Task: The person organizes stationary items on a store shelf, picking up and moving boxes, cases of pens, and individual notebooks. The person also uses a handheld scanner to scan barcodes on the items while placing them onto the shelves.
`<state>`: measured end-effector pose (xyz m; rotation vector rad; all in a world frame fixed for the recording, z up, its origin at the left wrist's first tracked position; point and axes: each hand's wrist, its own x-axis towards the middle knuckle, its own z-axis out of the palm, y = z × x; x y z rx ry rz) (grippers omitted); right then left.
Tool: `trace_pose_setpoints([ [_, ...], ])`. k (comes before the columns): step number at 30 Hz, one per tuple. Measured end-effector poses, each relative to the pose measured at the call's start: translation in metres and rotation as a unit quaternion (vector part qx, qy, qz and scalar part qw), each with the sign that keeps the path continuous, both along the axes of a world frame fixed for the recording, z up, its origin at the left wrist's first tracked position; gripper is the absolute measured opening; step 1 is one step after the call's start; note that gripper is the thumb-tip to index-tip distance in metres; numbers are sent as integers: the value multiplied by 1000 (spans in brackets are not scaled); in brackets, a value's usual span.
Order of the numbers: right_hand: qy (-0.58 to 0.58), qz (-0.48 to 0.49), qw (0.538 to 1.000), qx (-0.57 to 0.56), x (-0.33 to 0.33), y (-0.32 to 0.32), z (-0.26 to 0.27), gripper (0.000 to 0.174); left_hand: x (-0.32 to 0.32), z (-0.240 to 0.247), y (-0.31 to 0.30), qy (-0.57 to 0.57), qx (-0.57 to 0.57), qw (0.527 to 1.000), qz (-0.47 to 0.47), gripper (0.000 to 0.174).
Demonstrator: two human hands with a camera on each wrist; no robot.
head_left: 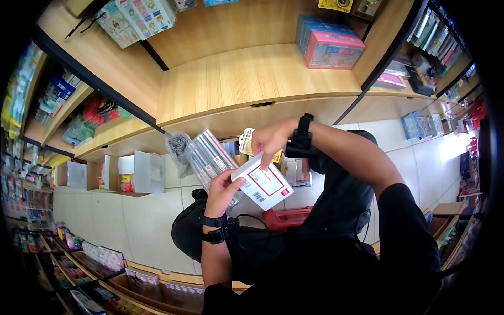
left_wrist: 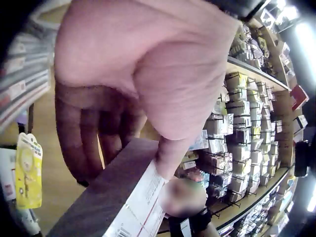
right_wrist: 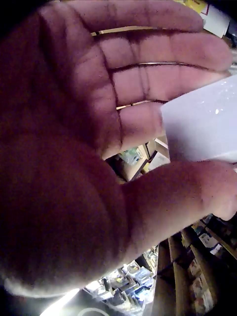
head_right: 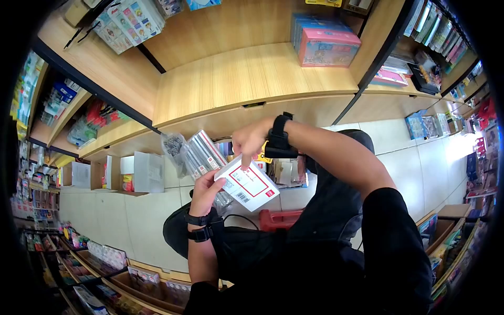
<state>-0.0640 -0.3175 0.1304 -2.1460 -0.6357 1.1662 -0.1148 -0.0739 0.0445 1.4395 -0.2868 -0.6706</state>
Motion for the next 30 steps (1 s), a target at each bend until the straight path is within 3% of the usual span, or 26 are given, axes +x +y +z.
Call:
trace_pose_setpoints([
  [3,0,16,1000,9,5,5,-5,36,-3,7,1,1,-4,1000,7,25],
  [5,-15,39,999,-16,5,5,-1,43,-6,12,3,110,-47,991,64,25],
  [7,-134,-149,973,113,-6,-6,-6,57,-2,0,13,128,-55,986,92,24],
  [8,-106,-209,964,125,-8,-15,-17,65,-1,-5,16,154,-84,975,135,24],
  [9,-101,-266,941,183,-10,-22,-42,58,-1,-7,19,178,-114,961,179,24],
  [11,8,-408,886,221,-32,-27,-31,42,0,-4,21,170,-138,956,197,26],
  [13,69,-478,836,261,-46,-29,-43,42,1,-6,20,194,-218,933,210,28],
  [15,175,-519,781,300,-62,-26,-48,44,3,-7,17,196,-234,928,215,30],
  [16,174,-518,782,300,-67,-23,-52,44,3,-6,15,200,-250,921,222,31],
  [18,339,-462,704,420,-74,-20,-63,46,3,-3,9,203,-267,915,226,33],
  [21,329,-428,703,462,-76,-5,-72,47,-1,4,3,210,-318,903,198,37],
  [23,308,-433,705,470,-73,-5,-66,40,-6,7,-4,287,-369,869,162,40],
  [25,102,-336,806,476,-65,-3,-52,43,-11,3,-7,328,-363,860,147,42],
  [26,119,-352,798,474,-61,-2,-48,54,-14,3,-10,349,-351,860,124,43],
  [29,124,-322,788,510,-50,0,-66,55,-21,-1,-23,386,-345,852,71,43],
  [30,124,-297,805,499,-47,1,-67,63,-25,6,-28,412,-333,845,71,42],
])
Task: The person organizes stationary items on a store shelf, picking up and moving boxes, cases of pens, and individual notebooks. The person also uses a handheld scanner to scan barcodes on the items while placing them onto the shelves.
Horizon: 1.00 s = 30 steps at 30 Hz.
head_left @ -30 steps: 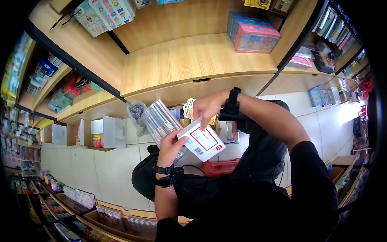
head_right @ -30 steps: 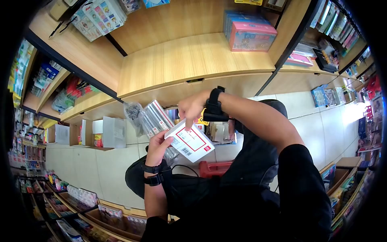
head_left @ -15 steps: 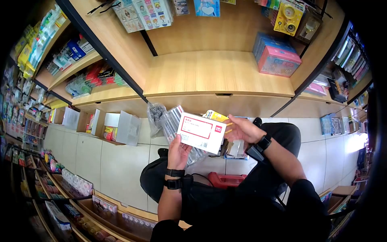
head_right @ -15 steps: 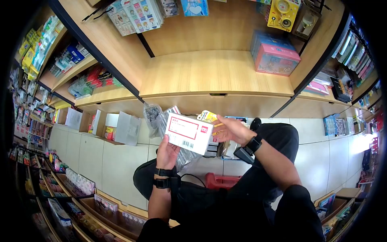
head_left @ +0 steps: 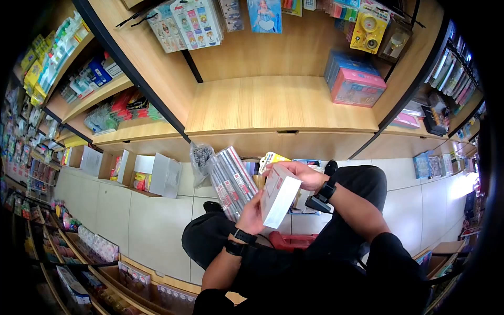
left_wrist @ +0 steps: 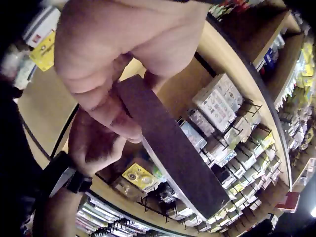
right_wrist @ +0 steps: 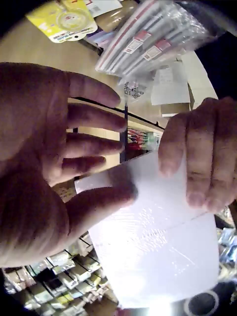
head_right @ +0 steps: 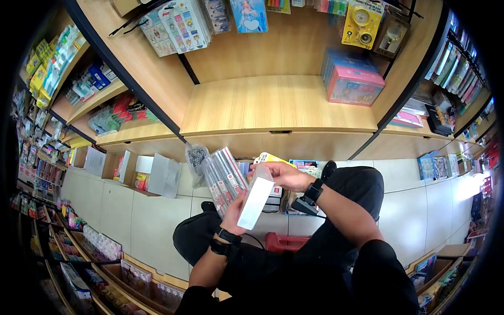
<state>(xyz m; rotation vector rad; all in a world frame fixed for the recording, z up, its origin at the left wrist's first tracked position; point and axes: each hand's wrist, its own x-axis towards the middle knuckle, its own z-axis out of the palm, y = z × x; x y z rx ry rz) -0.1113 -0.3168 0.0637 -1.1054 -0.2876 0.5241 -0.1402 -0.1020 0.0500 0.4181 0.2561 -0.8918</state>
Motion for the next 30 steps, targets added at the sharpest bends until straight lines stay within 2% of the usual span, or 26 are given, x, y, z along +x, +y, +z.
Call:
trace_pose_setpoints([
  [3,68,30,996,47,-9,-2,-3,63,-6,2,0,49,-17,997,-51,43],
  [5,51,23,997,52,-12,-3,-8,62,-10,-3,-3,110,-160,978,-72,44],
  [6,44,8,998,52,-16,-1,1,55,-11,-1,-4,34,-219,969,-107,49],
  [7,37,-6,998,53,-19,1,8,49,-12,-6,-4,37,-219,969,-107,49],
  [10,44,-35,997,57,-26,4,14,45,-4,-23,-2,-121,-228,928,-267,61],
  [11,53,-46,995,65,-28,4,18,45,-2,-24,0,-121,-228,929,-265,61],
  [12,59,-59,995,61,-31,6,28,44,-2,-7,1,-149,-92,958,-226,58],
  [13,61,-57,995,61,-32,3,27,44,-1,6,1,-174,45,967,-182,56],
  [14,57,-73,995,28,-34,-2,26,43,1,11,4,-184,97,970,-125,55],
  [15,54,-88,995,-5,-36,-3,31,42,5,12,9,-182,96,971,-124,55],
  [17,24,-120,992,-41,-39,-7,48,39,15,13,21,-189,119,975,-8,54],
  [19,-93,-193,947,-239,-43,-9,70,34,20,11,35,-176,112,974,87,55],
  [20,-197,-242,894,-322,-45,-6,75,31,22,0,43,-190,86,973,97,60],
  [21,-196,-240,895,-322,-48,-5,82,31,20,3,40,-188,86,973,99,60],
  [22,-329,-268,812,-401,-51,-3,89,33,17,8,35,-221,22,969,107,68],
  [23,-453,-286,704,-466,-52,0,92,35,15,12,31,-252,-41,960,115,76],
  [24,-479,-297,673,-479,-53,3,85,41,13,11,27,-280,-58,951,119,83],
  [25,-481,-292,676,-476,-53,6,79,41,12,11,23,-278,-55,951,125,83],
  [27,-537,-301,629,-475,-54,13,70,40,12,5,16,-330,-2,936,123,83],
  [28,-555,-297,616,-474,-57,18,68,41,14,-4,13,-292,6,947,137,82],
  [30,-553,-292,625,-467,-63,25,62,40,14,-9,14,-279,-10,949,146,80],
])
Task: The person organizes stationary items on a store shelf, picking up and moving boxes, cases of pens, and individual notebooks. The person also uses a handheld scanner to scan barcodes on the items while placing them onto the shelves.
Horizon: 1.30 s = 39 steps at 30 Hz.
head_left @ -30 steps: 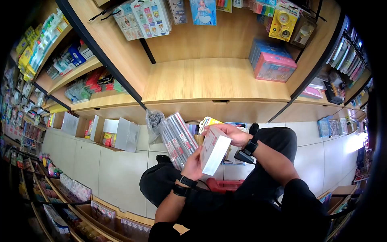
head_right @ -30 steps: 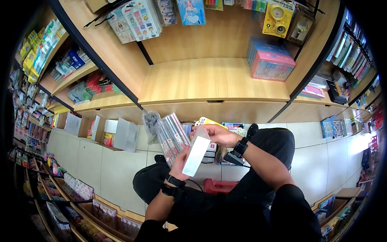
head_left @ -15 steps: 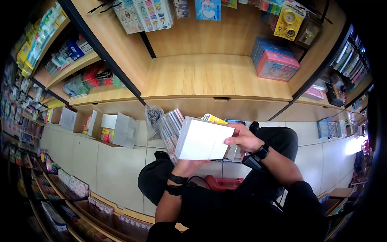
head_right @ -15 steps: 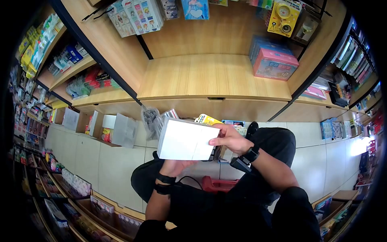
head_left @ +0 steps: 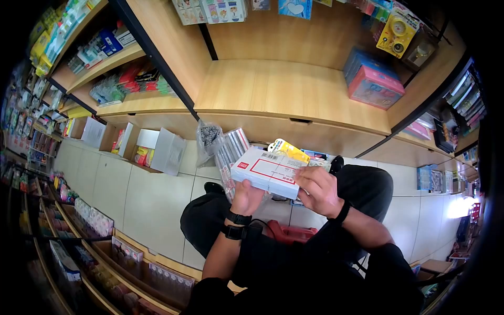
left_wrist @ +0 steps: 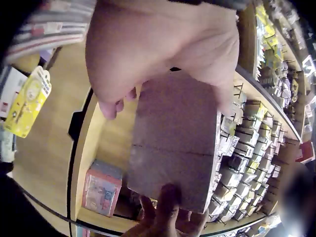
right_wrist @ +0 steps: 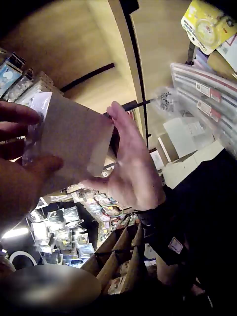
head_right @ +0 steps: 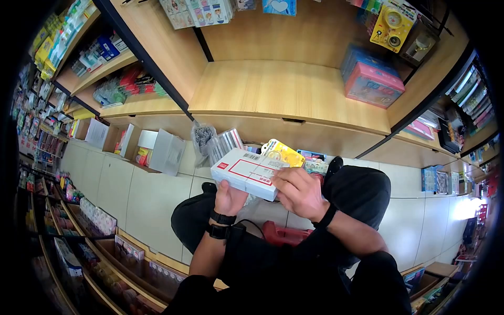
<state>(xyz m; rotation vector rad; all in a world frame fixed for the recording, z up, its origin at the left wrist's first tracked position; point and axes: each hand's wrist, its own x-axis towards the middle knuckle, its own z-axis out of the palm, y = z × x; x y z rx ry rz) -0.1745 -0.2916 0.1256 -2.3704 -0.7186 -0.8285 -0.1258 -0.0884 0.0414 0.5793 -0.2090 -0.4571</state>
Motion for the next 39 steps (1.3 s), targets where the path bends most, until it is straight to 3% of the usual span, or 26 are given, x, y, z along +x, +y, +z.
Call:
trace_pose_setpoints([
  [7,3,36,998,-43,-6,10,0,38,-7,0,0,61,-54,994,71,74],
  [9,111,180,977,-35,0,6,13,35,-6,5,4,166,-33,986,4,71],
  [11,193,188,962,47,12,-12,12,35,4,6,8,185,-41,972,-137,72],
  [12,343,107,923,136,18,-18,14,34,3,1,5,212,-39,965,-151,74],
  [13,479,16,850,218,24,-23,15,33,0,-6,2,240,-37,955,-168,76],
  [15,520,76,803,281,42,-34,3,33,-4,-23,-3,196,-45,959,-202,73],
  [16,607,103,734,286,46,-42,-4,44,-5,-27,-8,186,-32,951,-243,72],
  [17,662,115,683,286,45,-44,-10,42,-6,-30,-12,172,-18,943,-284,70],
  [19,694,145,641,295,39,-38,-8,41,-16,-7,-17,200,-61,938,-278,69],
  [21,702,162,628,294,33,-34,-18,39,-18,13,-18,183,-6,952,-246,48],
  [22,705,178,619,297,30,-33,-22,37,-21,45,-16,270,-78,915,-289,48],
  [23,706,178,618,296,29,-32,-24,37,-21,31,-18,271,-79,915,-288,48],
  [25,728,160,557,365,28,-30,-25,36,-19,17,-21,248,-33,932,-261,50],
  [27,718,149,557,390,25,-24,-19,35,-16,11,-18,255,-32,932,-256,52],
  [28,710,146,559,403,23,-24,-19,35,-14,9,-14,244,-74,915,-312,67],
  [29,701,142,560,417,21,-23,-18,35,-13,5,-14,232,-116,893,-367,86],
  [31,684,147,571,430,19,-22,-15,35,-6,-2,-18,291,-274,820,-409,86],
  [32,659,149,580,454,20,-23,-14,37,-8,-4,-18,235,-131,901,-340,84],
  [33,633,153,589,478,22,-25,-12,39,-8,2,-16,168,16,951,-258,81],
  [35,623,149,590,492,24,-33,-6,38,-4,-6,-13,165,-4,973,-159,76],
  [37,588,112,602,529,28,-40,-9,36,3,-4,-7,207,-42,972,-101,74],
  [39,563,92,613,546,32,-44,-11,33,10,0,2,176,-64,979,-75,71],
])
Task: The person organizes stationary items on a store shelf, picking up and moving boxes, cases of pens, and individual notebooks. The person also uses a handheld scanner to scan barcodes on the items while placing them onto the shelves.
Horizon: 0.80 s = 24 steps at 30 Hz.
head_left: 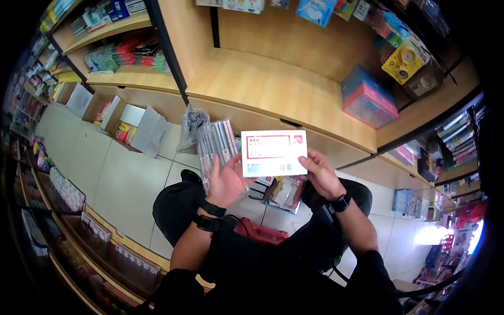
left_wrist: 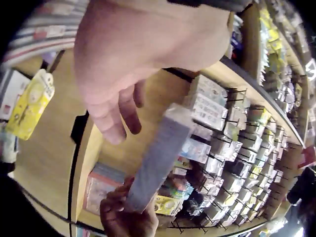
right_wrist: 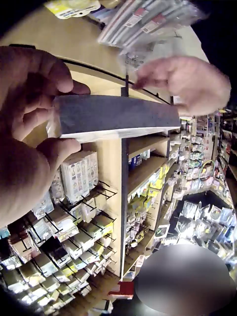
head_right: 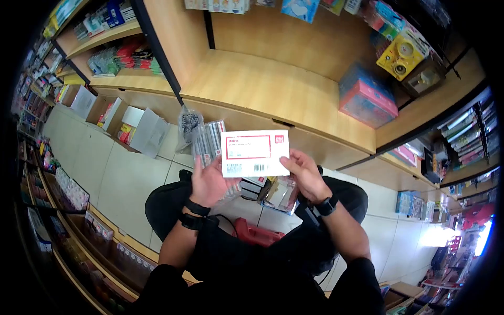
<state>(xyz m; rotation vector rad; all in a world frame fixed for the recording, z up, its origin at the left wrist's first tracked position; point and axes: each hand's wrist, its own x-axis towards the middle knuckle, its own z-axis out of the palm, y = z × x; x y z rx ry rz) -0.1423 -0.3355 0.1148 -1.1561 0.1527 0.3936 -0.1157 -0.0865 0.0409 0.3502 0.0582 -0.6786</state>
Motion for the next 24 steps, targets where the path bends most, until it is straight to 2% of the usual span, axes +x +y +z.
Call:
trace_pose_setpoints([
  [1,-31,-16,999,-27,3,1,3,32,2,5,4,-21,-19,999,34,68],
  [2,-59,-34,996,-53,5,2,6,31,3,10,7,-16,-15,999,26,68],
  [4,-74,-25,994,-77,10,6,8,29,6,25,13,-153,117,978,81,43],
  [6,-85,-13,991,-99,17,19,12,30,12,23,22,-176,219,955,91,33],
  [9,-108,25,982,-151,27,39,16,36,13,20,38,-128,218,958,133,31],
  [12,-99,68,992,-49,36,38,22,38,14,33,59,-115,177,966,151,33],
  [13,-96,68,992,-47,44,28,3,38,13,38,63,-98,131,964,211,33],
  [14,-47,-19,993,-102,54,12,-35,34,13,38,69,-78,84,956,270,33],
  [15,4,-103,982,-159,60,0,-71,30,15,32,78,-72,86,956,271,33],
  [17,87,-181,970,-133,58,-12,-113,23,20,23,94,-91,-13,935,343,35],
  [19,292,-133,926,-199,45,-59,-239,20,25,21,104,-68,-41,935,346,33],
  [20,306,-165,918,-192,43,-56,-237,17,22,23,106,-47,-71,933,350,32],
  [22,307,-125,907,-259,36,-48,-250,19,23,25,107,-41,-96,932,348,32],
  [24,321,-118,909,-238,34,-43,-256,18,21,29,106,-42,-105,929,351,32],
])
